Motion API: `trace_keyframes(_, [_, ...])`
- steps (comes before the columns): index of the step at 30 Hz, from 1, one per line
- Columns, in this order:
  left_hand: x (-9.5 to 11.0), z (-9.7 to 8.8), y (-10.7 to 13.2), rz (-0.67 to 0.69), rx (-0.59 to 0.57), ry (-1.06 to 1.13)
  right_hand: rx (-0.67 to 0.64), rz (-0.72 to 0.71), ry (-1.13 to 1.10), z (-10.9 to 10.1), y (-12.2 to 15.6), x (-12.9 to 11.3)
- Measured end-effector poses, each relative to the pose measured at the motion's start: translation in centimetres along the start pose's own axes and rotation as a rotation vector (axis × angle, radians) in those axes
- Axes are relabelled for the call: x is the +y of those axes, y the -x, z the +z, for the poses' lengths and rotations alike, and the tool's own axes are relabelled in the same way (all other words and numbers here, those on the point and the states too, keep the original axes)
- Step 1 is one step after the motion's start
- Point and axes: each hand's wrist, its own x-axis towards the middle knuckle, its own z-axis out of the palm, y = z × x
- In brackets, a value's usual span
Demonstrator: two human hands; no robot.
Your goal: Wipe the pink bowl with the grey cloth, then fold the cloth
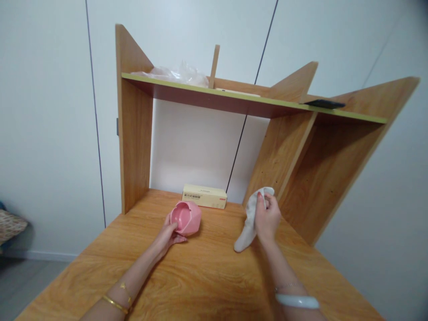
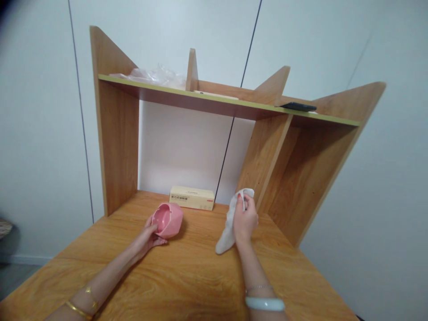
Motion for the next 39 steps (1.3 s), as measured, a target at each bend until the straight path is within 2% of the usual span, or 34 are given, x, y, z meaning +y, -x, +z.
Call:
trace_keyframes(3, [0.0,0.3,0.2,-0.004,-0.048,-0.026,-0.185,-0.077,0.251,0.3,-1.5,-1.7])
trace_keyframes(5, [-0.1,0.4,0.3,-0.005,-0.055,-0.063,-0.33,-0.117,0.417,0.6,-1.3,-2.5])
trace_keyframes(8, [-0.2,0.3,0.1,0.02,-0.034,-0.153,-0.496,-0.146,0.531,0.9,0.8,-2.6])
trace_keyframes(10, [-0.4,0.3,0.0,0.044,-0.023,-0.217,-0.558,-0.146,0.51,1.1,3.1,-2.1])
trace_keyframes(14, [-0.8,0.2,-0.2,0.044,0.008,-0.321,-0.581,-0.092,0.367,1.9,7.5,-1.1])
trace_keyframes(17, [-0.8,0.3,0.0,0.052,0.001,-0.383,-0.603,-0.077,0.205,2.7,9.6,-1.0])
trace_keyframes(21, [-0.9,0.4,0.2,0.073,-0.028,-0.455,-0.721,-0.122,-0.025,3.3,11.1,-1.1])
trace_keyframes(26, [-1.6,0.2,0.1,0.095,-0.044,-0.535,-0.789,-0.1,-0.196,3.4,11.9,-0.7])
trace_keyframes(28, [-1.8,0.2,0.0,0.16,-0.038,-0.534,-0.799,-0.068,-0.249,3.4,12.0,-0.5])
trace_keyframes(33, [-1.5,1.0,0.6,0.424,-0.025,-0.56,-0.787,0.028,-0.282,3.8,12.2,0.4])
trace_keyframes(39, [-1.0,1.6,1.8,0.554,-0.043,-0.724,-0.737,0.107,-0.2,3.6,12.4,0.8])
